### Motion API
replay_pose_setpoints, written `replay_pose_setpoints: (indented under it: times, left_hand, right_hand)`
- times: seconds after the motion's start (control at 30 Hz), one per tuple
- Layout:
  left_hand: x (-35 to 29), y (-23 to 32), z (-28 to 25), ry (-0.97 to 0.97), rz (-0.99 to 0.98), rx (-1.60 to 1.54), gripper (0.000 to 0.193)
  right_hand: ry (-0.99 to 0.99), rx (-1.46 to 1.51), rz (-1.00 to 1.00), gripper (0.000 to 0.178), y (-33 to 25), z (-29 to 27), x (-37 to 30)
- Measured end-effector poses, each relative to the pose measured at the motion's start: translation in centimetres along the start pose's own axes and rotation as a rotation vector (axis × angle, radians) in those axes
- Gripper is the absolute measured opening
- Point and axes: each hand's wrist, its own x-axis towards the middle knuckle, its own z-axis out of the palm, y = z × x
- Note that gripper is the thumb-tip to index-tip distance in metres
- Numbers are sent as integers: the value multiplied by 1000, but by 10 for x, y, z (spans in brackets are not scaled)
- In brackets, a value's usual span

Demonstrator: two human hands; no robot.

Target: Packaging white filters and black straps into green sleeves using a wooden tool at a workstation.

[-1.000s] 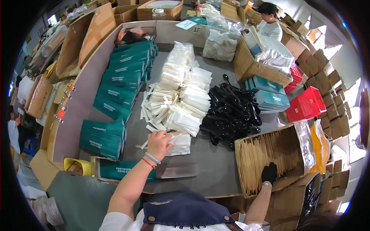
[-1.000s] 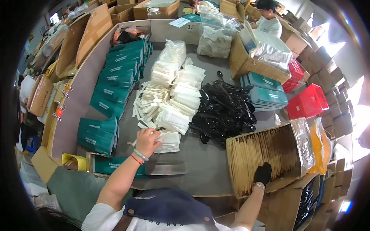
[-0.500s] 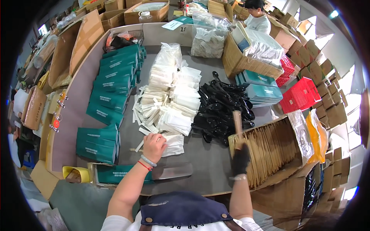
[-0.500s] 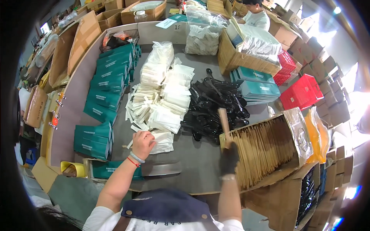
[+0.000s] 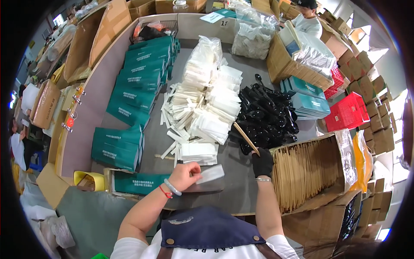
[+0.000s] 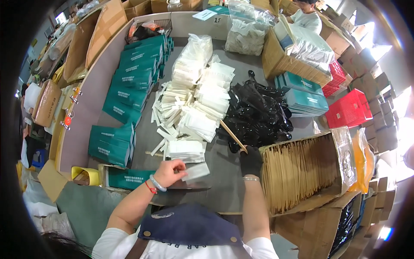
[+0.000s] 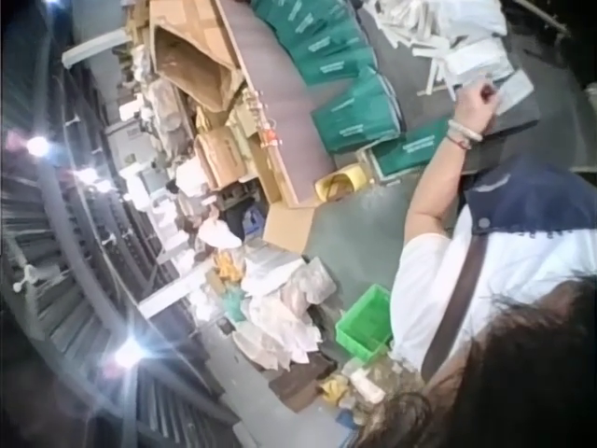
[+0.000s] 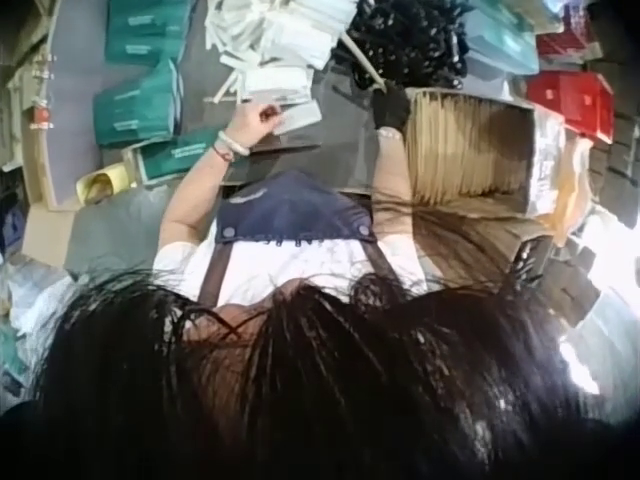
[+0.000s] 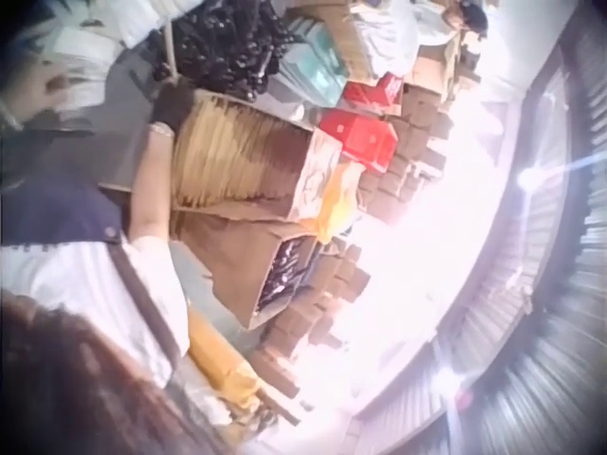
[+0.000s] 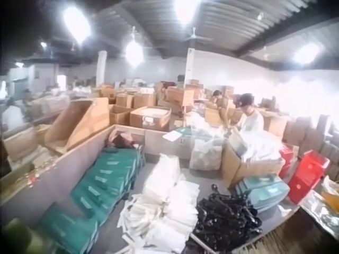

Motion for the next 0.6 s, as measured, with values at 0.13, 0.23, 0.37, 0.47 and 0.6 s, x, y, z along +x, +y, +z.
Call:
replay_pose_setpoints:
  times: [0.13, 0.23, 0.37, 0.47, 0.6]
  left_hand:
    - [-35, -7, 3, 92, 166, 318, 22]
    - [-63, -10, 3, 191, 214, 466, 26]
    - [-90, -13, 6, 155, 327, 537, 38]
    - [-91, -6, 9, 10, 311, 646, 45]
    - [-93, -7, 5, -65, 205, 727, 53]
  right_hand:
    - [-40, 100, -66, 22, -36, -21, -7]
    - [-404, 120, -212, 22, -77, -33, -31]
    - [-713, 62, -417, 23, -110, 5, -74]
    - [-743, 106, -390, 26, -115, 15, -83]
    - [-725, 94, -320, 31, -107, -3, -77]
